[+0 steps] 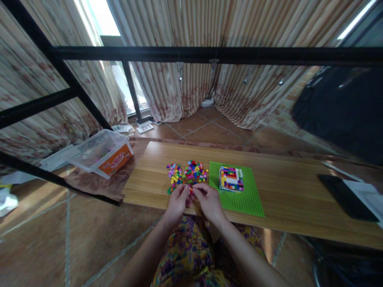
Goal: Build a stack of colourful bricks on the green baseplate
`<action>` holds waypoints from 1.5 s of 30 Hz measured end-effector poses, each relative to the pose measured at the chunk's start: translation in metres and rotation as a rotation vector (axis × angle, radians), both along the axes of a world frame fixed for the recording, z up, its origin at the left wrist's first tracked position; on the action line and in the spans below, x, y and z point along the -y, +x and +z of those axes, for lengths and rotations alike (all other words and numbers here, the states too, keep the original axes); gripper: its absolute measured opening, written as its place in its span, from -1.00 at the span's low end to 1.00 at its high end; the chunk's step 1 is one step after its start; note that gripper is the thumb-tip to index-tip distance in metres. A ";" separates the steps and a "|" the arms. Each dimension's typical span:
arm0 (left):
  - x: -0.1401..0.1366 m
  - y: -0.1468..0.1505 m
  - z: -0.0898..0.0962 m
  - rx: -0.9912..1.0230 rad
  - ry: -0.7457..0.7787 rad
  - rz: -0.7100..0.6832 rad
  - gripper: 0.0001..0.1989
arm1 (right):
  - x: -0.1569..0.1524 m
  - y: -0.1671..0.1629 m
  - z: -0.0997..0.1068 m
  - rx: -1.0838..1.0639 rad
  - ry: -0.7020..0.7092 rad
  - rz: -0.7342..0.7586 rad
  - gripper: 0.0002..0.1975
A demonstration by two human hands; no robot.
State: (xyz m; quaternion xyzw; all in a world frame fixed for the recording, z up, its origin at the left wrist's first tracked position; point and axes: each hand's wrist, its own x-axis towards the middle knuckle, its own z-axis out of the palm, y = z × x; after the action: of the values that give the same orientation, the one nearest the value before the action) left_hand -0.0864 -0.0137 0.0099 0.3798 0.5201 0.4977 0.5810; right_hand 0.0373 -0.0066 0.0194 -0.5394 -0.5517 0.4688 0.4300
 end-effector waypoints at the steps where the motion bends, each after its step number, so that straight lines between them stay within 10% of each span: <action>1: 0.000 0.000 0.000 0.020 -0.004 -0.012 -0.62 | 0.000 0.000 0.000 0.009 0.004 -0.018 -0.82; 35: -0.001 -0.010 0.005 0.245 -0.076 -0.046 -0.65 | -0.005 0.002 -0.001 -0.187 -0.056 0.071 -0.81; 45: -0.003 -0.003 0.001 0.225 -0.110 0.068 -0.61 | -0.037 0.006 0.005 0.354 0.228 -0.021 -0.81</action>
State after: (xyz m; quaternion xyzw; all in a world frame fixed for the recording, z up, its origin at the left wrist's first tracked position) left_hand -0.0897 -0.0107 0.0107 0.2711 0.4909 0.5272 0.6385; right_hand 0.0435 0.0308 0.0241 -0.5671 -0.6623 0.2968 0.3894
